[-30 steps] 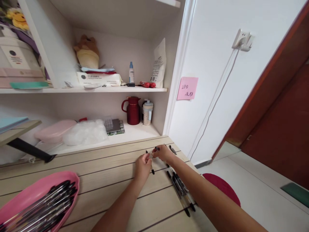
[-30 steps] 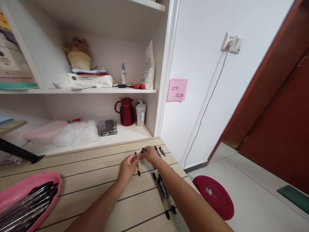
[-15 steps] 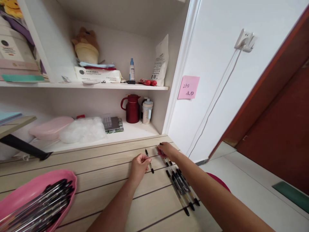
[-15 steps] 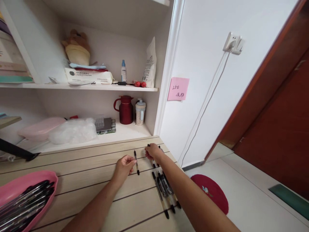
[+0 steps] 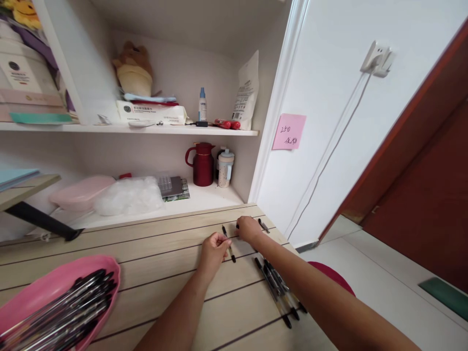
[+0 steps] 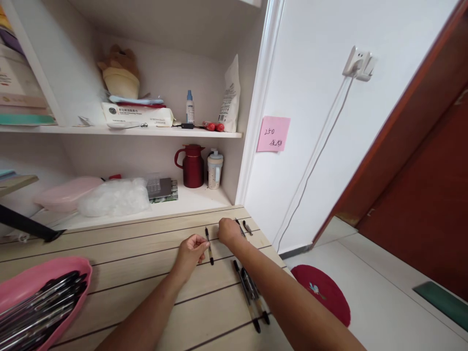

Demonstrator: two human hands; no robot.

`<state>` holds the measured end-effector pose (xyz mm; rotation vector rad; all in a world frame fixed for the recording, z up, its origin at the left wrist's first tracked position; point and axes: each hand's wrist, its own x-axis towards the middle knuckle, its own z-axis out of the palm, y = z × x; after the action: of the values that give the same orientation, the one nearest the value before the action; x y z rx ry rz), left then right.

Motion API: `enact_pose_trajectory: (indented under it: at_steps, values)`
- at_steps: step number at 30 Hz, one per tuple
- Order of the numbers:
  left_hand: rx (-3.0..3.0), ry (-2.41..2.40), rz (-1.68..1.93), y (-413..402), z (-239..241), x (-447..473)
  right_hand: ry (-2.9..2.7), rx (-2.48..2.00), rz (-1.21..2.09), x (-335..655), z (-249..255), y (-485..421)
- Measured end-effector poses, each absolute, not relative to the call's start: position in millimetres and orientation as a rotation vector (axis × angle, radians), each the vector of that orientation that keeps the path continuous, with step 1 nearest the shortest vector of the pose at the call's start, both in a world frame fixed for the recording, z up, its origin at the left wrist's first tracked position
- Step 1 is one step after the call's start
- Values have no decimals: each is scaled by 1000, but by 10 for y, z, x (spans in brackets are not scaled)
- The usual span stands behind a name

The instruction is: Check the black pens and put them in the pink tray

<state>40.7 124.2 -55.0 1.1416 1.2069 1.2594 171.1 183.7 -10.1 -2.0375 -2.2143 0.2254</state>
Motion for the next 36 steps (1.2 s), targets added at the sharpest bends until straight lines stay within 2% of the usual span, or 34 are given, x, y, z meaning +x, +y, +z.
enact_pose_trajectory:
  at_steps: [14, 36]
  values:
    - [1137, 1195, 1256, 1237, -540, 403, -2145, -2188, 67, 1965, 32, 1882]
    - [1111, 1183, 1262, 1255, -567, 406, -2198, -2179, 48, 1882, -185, 1659]
